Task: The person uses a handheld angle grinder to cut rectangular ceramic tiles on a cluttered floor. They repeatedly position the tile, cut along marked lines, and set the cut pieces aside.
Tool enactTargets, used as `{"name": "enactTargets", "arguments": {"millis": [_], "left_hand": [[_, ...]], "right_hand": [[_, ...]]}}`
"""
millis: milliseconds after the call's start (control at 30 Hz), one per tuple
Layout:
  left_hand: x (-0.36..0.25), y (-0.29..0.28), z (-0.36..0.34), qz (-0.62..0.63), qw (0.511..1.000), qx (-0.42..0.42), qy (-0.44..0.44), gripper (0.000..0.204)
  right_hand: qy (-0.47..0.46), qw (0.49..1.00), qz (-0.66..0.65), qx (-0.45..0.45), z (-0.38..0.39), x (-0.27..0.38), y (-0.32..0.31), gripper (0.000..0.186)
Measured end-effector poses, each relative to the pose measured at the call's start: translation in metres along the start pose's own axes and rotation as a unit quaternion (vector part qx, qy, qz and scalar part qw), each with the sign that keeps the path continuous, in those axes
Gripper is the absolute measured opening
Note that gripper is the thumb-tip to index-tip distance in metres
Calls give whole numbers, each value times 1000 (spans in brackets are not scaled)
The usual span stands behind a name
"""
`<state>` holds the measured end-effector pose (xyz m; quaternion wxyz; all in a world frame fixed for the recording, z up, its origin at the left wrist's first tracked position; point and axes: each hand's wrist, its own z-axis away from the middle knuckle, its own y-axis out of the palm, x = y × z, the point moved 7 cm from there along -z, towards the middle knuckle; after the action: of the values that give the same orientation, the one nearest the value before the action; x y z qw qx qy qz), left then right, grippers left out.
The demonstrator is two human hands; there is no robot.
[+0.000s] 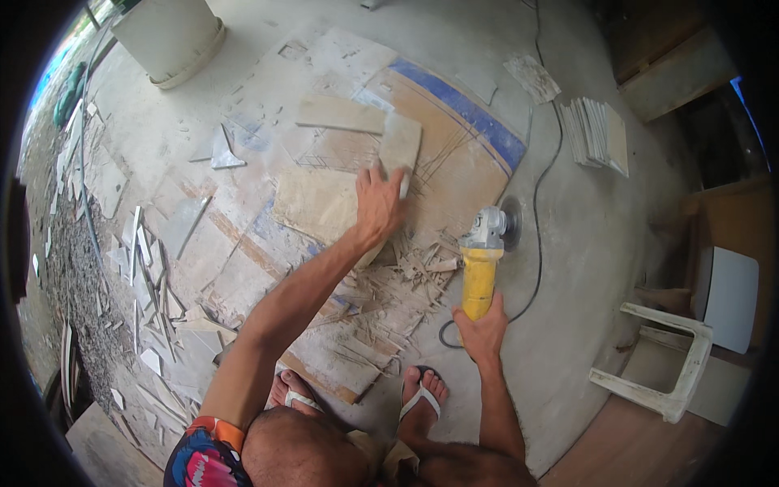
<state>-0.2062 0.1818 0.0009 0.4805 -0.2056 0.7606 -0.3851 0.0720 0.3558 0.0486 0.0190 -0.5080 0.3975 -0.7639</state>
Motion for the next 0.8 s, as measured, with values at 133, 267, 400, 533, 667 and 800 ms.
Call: {"name": "enactTargets", "arguments": {"millis": [133,267,400,533,667,800], "left_hand": [[-13,10,35,-9,987,114,116,65],[-38,11,15,34,937,198,288,74],[-12,6,18,63,933,205,289,82],[-16,2,28,97,946,187,248,81],[-15,3,29,40,950,160,267,82],[-1,-5,23,29,971,122,204,76]], "right_hand": [[12,1000,24,-12,-3,3,-5,54],[-21,998,23,-57,-11,13,-28,60],[-32,999,8,-17,-11,24,-7,60],[-38,998,-38,-23,-7,30,4,56],[-34,998,-45,23,-17,48,32,56],[-92,994,-42,39,-31,75,47,59]]}}
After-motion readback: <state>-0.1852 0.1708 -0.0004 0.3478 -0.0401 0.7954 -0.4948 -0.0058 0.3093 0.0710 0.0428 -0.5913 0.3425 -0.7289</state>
